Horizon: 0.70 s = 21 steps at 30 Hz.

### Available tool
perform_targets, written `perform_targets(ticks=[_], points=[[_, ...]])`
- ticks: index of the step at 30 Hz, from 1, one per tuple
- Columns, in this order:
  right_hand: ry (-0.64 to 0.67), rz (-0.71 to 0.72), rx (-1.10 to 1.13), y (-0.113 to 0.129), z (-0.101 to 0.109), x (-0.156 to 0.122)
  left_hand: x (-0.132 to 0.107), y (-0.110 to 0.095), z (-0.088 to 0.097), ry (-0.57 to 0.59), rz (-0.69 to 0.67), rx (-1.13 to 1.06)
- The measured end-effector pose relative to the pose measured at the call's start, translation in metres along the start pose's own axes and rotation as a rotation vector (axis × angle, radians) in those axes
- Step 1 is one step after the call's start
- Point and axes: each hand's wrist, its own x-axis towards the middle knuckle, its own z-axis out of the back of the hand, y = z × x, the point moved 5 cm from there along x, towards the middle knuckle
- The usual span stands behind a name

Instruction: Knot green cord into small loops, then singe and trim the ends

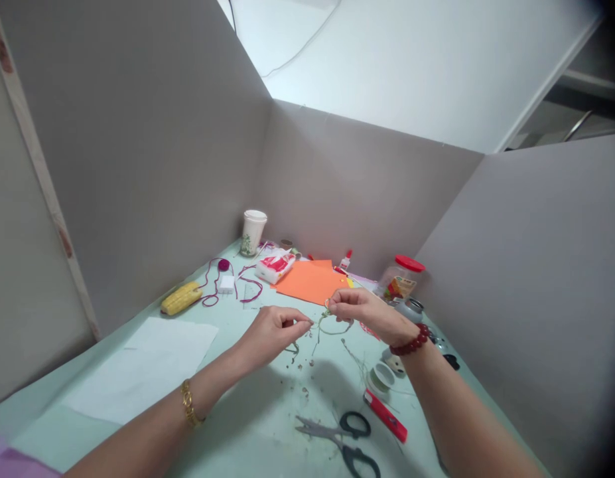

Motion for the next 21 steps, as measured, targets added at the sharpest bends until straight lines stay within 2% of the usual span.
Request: perform_targets(ticks=[8, 15, 21], points=[[0.023, 0.028, -0.077, -0.010, -0.006, 0.002, 0.003, 0.004, 0.005, -0.069, 0.048, -0.085], [-0.006, 0.037, -0.140, -0.011, -0.013, -0.001, 0.004, 0.004, 0.005, -0.047, 0.028, -0.105], [-0.067, 0.065, -0.193, -0.013, -0.020, 0.002, 0.005, 0.009, 0.002, -0.030, 0.064, -0.071]])
